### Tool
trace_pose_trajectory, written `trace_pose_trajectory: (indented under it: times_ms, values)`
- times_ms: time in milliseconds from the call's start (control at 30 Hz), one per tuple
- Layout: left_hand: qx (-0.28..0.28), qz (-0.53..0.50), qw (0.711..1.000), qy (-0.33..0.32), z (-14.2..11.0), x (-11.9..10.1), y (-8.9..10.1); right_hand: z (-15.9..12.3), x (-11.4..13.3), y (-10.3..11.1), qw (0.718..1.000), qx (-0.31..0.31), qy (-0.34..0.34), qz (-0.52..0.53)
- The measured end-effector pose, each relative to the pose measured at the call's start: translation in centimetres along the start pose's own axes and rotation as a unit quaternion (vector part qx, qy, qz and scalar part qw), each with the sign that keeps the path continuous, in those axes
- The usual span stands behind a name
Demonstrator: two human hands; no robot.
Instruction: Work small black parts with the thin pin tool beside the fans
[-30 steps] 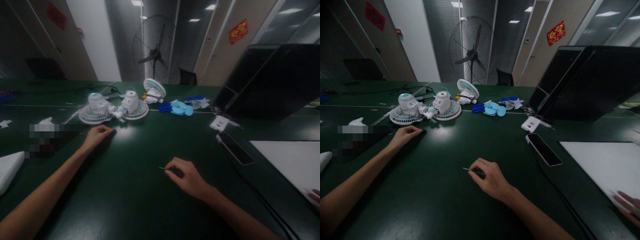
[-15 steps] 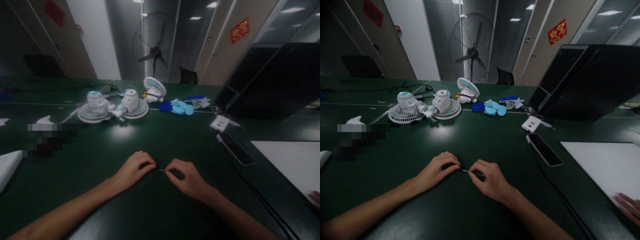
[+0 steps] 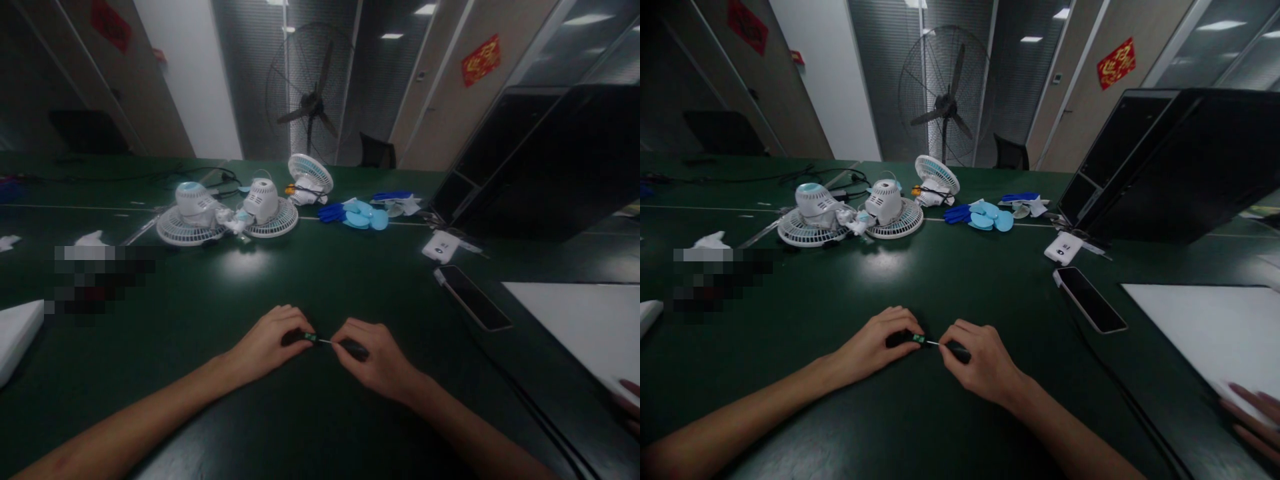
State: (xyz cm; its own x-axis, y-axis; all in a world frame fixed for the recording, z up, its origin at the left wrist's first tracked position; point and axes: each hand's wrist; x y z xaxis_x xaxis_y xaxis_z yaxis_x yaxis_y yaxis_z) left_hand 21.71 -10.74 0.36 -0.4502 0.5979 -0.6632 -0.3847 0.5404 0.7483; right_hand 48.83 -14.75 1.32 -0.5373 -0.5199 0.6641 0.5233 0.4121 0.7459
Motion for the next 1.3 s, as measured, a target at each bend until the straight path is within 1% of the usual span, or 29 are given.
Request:
trace_pose_trajectory:
  times_ms: [167, 300, 467, 667, 867, 967, 1100, 1200, 1300]
  values:
    - [0.023, 0.008, 1.000, -0.018, 0.2, -0.6, 0.0, 0.3, 0.4, -0.3, 1.000, 0.016, 0.007, -0.014]
    - [0.019, 0.013, 1.000, -0.014, 0.2, -0.7, -0.3, 0.3, 0.6, -0.3, 1.000, 0.008, 0.007, -0.010]
    - [0.024, 0.007, 1.000, -0.018, 0.1, -0.6, -0.1, 0.0, 0.3, -0.1, 1.000, 0.002, 0.001, 0.003]
    - [0.023, 0.008, 0.999, -0.028, 0.2, -0.7, -0.1, 0.1, 0.6, -0.2, 1.000, 0.009, -0.001, 0.002]
    - [0.025, 0.002, 0.999, -0.036, 0.4, -0.5, -0.2, 0.3, 0.3, -0.7, 0.999, -0.022, 0.030, -0.007]
    - [0.030, -0.009, 0.999, -0.041, 0.2, -0.7, 0.0, 0.3, 0.0, -0.7, 0.999, -0.030, 0.029, 0.005]
    - [0.049, -0.034, 0.996, -0.061, -0.4, -0.9, 0.5, 0.0, -0.1, -0.4, 0.999, -0.031, 0.028, 0.025]
    - [0.056, -0.036, 0.996, -0.062, -0.7, -0.3, 0.9, -0.1, -0.1, -0.1, 0.999, -0.031, 0.020, 0.025]
    - [0.043, -0.013, 0.998, -0.046, -0.8, 1.7, 2.3, -0.2, -0.1, 0.0, 0.999, -0.029, 0.016, 0.027]
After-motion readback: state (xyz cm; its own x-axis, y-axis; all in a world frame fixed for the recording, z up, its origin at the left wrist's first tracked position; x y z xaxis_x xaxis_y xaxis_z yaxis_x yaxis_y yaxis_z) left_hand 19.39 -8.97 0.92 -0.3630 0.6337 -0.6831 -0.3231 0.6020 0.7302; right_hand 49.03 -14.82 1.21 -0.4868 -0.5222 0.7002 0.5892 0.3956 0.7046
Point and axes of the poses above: each hand's wrist, its own z-axis towards the middle knuckle, its own y-axis out of the back of the hand, x = y × z, and after that the axes turned 13 degrees about x, right-handed
